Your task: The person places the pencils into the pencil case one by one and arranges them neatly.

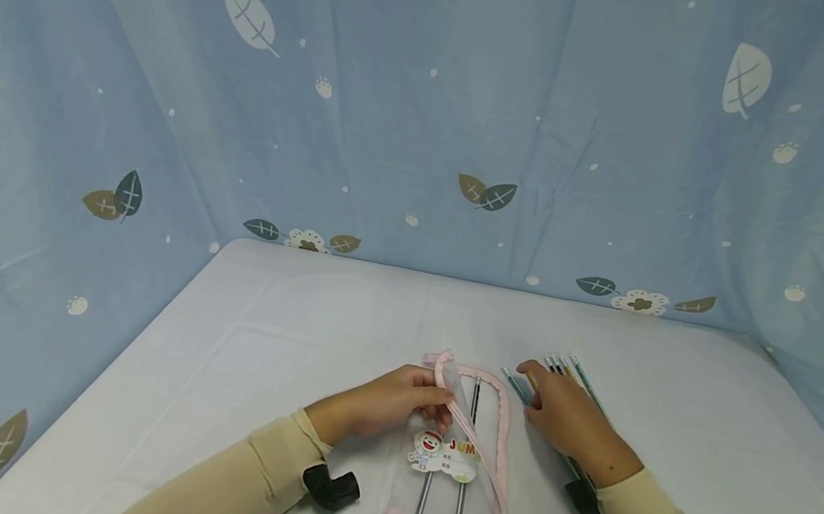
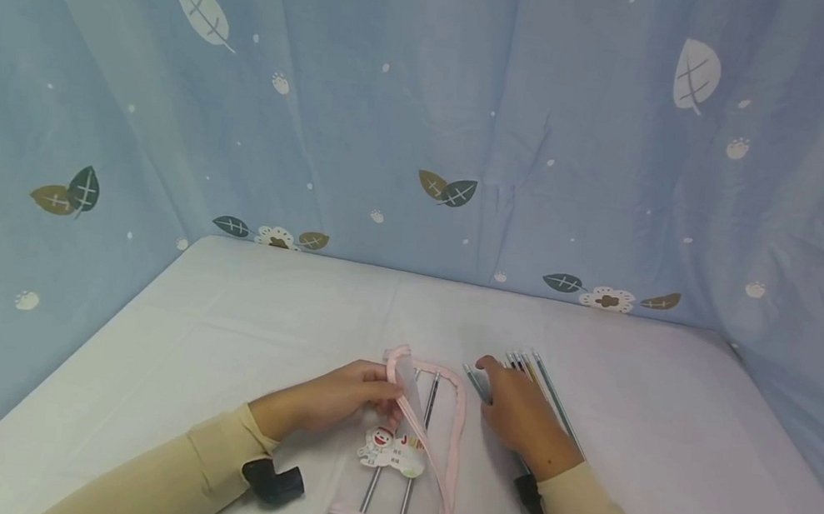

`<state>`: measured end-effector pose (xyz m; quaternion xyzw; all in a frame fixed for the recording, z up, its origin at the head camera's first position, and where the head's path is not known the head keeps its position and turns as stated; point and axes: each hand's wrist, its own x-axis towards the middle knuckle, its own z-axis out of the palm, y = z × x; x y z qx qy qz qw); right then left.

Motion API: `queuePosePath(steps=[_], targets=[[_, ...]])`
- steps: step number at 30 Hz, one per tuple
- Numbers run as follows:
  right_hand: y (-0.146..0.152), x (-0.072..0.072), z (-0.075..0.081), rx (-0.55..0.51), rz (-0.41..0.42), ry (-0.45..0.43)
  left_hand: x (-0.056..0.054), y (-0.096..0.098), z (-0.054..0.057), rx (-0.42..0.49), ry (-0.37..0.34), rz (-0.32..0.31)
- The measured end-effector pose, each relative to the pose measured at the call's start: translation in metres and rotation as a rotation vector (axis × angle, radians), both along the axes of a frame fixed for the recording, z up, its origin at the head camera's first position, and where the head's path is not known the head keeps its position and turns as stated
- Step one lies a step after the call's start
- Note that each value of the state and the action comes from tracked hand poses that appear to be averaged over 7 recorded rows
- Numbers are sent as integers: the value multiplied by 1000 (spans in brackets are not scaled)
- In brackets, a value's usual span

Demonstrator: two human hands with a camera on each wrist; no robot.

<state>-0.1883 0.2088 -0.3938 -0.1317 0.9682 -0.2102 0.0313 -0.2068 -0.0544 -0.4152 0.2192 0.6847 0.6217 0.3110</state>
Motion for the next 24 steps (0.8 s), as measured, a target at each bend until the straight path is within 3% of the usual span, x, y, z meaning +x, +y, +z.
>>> queuePosePath(steps=[7, 16, 24], targets=[[-2, 2, 2, -12, 17, 24, 2, 0, 2, -5, -12, 15], [-7, 4, 15, -130, 7, 123, 2, 0, 3, -4, -7, 12], [-9, 6, 22, -209, -18, 151, 2, 1, 3, -1, -5, 13]])
